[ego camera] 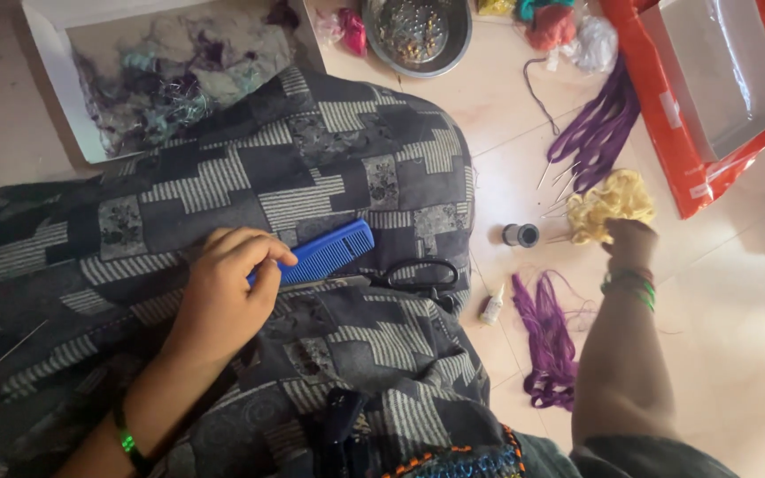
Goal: Attach decorative tassels to the edge of a purple and gold fabric garment using a needle and thread.
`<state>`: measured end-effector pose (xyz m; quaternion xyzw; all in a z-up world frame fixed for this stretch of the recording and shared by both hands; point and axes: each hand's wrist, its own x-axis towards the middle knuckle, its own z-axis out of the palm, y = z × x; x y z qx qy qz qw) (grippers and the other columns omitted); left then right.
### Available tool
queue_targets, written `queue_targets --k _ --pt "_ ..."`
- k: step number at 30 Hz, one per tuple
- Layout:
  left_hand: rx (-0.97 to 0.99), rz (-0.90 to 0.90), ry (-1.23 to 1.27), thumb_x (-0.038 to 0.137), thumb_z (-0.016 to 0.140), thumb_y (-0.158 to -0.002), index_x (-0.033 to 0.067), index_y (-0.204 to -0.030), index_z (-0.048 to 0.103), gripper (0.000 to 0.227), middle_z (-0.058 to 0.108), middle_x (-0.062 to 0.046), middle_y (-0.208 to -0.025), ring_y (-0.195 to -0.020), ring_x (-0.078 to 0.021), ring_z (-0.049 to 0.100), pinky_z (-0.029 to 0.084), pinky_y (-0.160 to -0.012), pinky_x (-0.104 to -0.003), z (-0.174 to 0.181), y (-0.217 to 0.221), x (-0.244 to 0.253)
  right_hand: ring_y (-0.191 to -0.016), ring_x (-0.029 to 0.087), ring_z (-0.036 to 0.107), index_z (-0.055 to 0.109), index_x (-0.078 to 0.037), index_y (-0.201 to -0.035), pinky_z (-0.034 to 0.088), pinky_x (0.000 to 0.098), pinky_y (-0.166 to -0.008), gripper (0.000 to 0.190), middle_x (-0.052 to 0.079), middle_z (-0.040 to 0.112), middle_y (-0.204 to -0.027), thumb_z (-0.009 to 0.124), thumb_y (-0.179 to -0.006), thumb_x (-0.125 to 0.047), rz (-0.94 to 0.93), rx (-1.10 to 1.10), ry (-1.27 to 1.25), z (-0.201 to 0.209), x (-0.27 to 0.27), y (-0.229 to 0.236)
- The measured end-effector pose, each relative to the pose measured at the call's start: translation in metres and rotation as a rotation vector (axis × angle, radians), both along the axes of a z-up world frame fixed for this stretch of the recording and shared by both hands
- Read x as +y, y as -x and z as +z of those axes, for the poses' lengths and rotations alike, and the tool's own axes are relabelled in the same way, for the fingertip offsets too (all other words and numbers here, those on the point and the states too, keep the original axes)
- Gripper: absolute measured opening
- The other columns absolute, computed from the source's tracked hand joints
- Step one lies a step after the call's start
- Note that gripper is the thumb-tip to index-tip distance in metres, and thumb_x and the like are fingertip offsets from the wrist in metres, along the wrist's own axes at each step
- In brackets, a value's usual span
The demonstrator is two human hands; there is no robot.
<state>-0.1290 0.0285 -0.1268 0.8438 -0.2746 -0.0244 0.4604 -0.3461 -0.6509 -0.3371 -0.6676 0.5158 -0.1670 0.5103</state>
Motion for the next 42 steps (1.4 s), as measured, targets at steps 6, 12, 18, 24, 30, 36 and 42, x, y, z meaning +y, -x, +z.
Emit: queue_targets --k 6,12,18,24,30,36,42 --pt "-0.028 -0.038 0.015 -0.002 0.063 -0.084 0.0077 -0.087 0.071 0.013 0.072 -0.007 -0.092 -0.094 -0.0297 0.065 0.051 -0.085 -0.041 -0.001 0.0 -0.006 -0.093 0.016 0.075 0.065 -0.004 -0.111 0.057 0.0278 -0.074 0.015 0.009 0.073 -0.105 0.07 -0.098 -0.009 0.043 -0.192 0.242 0.159 0.082 -0.001" --pt "-0.112 -0.112 0.095 -0.002 0.064 -0.084 0.0073 -0.088 0.07 0.012 0.072 -0.008 -0.093 -0.096 -0.0297 0.066 0.05 -0.089 -0.041 0.015 -0.005 -0.014 -0.095 0.021 0.073 0.053 -0.003 -0.132 0.056 0.0238 -0.079 0.033 0.015 0.072 -0.109 0.064 -0.102 0.003 0.177 -0.562 0.086 0.289 0.259 -0.062" --pt "0.197 -0.157 0.399 0.011 0.075 -0.091 0.0145 -0.128 0.065 0.039 0.069 0.0 -0.111 -0.101 -0.0202 0.07 0.054 -0.087 -0.031 0.07 0.001 -0.023 -0.093 0.024 0.072 0.054 -0.007 -0.124 0.054 0.03 -0.074 0.027 0.017 0.073 -0.109 0.058 -0.098 0.002 0.557 -0.627 -0.636 0.296 0.426 -0.156" --pt "-0.229 -0.062 0.375 0.011 0.079 -0.091 0.0246 -0.12 0.074 0.033 0.072 0.002 -0.123 -0.1 -0.016 0.065 0.048 -0.1 -0.034 0.058 -0.002 0.008 -0.096 0.021 0.07 0.055 -0.009 -0.116 0.056 0.0408 -0.086 0.017 0.009 0.069 -0.105 0.058 -0.102 0.0 0.719 -0.528 -0.918 0.271 0.484 -0.183" --pt "-0.243 0.018 0.424 0.01 0.074 -0.095 0.0143 -0.11 0.074 0.015 0.071 -0.001 -0.119 -0.114 -0.0219 0.067 0.049 -0.105 -0.036 0.066 -0.006 0.023 -0.108 0.025 0.068 0.058 -0.004 -0.126 0.056 0.0461 -0.092 0.033 0.012 0.067 -0.116 0.047 -0.106 -0.027 0.975 -0.321 -1.137 0.277 0.508 -0.183" --pt "0.238 -0.18 0.873 0.016 0.057 -0.113 0.0047 -0.12 0.061 0.014 0.067 -0.017 -0.133 -0.127 -0.0251 0.067 0.058 -0.108 -0.037 0.085 -0.013 0.043 -0.109 0.029 0.071 0.054 0.001 -0.138 0.058 0.0414 -0.092 0.06 0.018 0.069 -0.123 0.041 -0.102 -0.044 1.013 -0.142 -1.018 0.273 0.502 -0.18" --pt "0.179 -0.053 1.131 0.015 0.05 -0.121 0.0068 -0.122 0.054 0.009 0.071 -0.019 -0.119 -0.12 -0.028 0.072 0.058 -0.106 -0.048 0.1 -0.022 0.085 -0.089 0.022 0.068 0.056 0.002 -0.143 0.057 0.0358 -0.082 0.055 0.015 0.068 -0.123 0.058 -0.1 -0.032 0.995 -0.04 -0.625 0.27 0.459 -0.18"
